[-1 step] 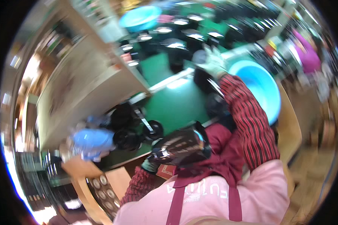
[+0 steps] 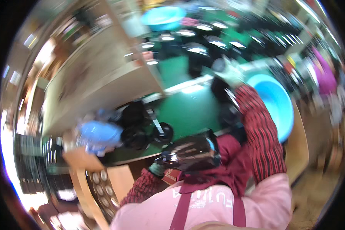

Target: The person assembles black cylindrical kitchenware by inserting white circular inserts into the tops and securing black lids. They handle each unit one at a time, placing finished items into a cardboard box.

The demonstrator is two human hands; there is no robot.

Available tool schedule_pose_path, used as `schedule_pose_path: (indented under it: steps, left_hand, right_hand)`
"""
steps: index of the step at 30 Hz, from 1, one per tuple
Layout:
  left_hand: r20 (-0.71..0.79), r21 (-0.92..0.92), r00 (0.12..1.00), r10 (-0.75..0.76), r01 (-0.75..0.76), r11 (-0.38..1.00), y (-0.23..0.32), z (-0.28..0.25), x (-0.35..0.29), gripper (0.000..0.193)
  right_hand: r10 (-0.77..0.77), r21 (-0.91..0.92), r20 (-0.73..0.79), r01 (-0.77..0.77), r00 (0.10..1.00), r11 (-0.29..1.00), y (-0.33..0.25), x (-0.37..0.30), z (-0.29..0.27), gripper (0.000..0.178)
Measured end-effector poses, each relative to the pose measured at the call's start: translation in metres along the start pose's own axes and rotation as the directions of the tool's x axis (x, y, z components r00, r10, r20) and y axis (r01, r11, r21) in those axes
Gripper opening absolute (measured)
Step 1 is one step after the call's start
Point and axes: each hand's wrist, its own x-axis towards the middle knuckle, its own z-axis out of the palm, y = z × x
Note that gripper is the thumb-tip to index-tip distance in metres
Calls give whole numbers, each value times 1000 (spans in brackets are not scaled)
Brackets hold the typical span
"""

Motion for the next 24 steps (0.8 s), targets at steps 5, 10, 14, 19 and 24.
schedule_pose_path:
  steps: [5, 10, 14, 19, 24]
  left_hand:
    - [-85, -14, 993, 76, -78, 997, -6, 33, 4, 54]
    - [-110, -17, 985, 136, -138, 990, -16, 38, 16, 55]
    - [-113, 2, 974, 194, -195, 981, -24, 20, 32, 55]
    - [-22, 122, 937, 349, -344, 931, -5, 24, 50, 55]
    - [55, 366, 876, 479, -464, 807, 44, 45, 51, 55]
  right_hand:
    - [0, -133, -48, -6, 999, 991, -15, -20, 4, 101]
    - [-29, 930, 208, -188, 978, 317, 8, -123, -19, 83]
    - [-132, 963, 247, -228, 960, 142, -23, -253, -66, 94]
    - [-238, 899, -17, 118, 971, 421, -30, -295, -97, 99]
    - [-205, 876, -52, 144, 977, 461, -28, -312, -110, 97]
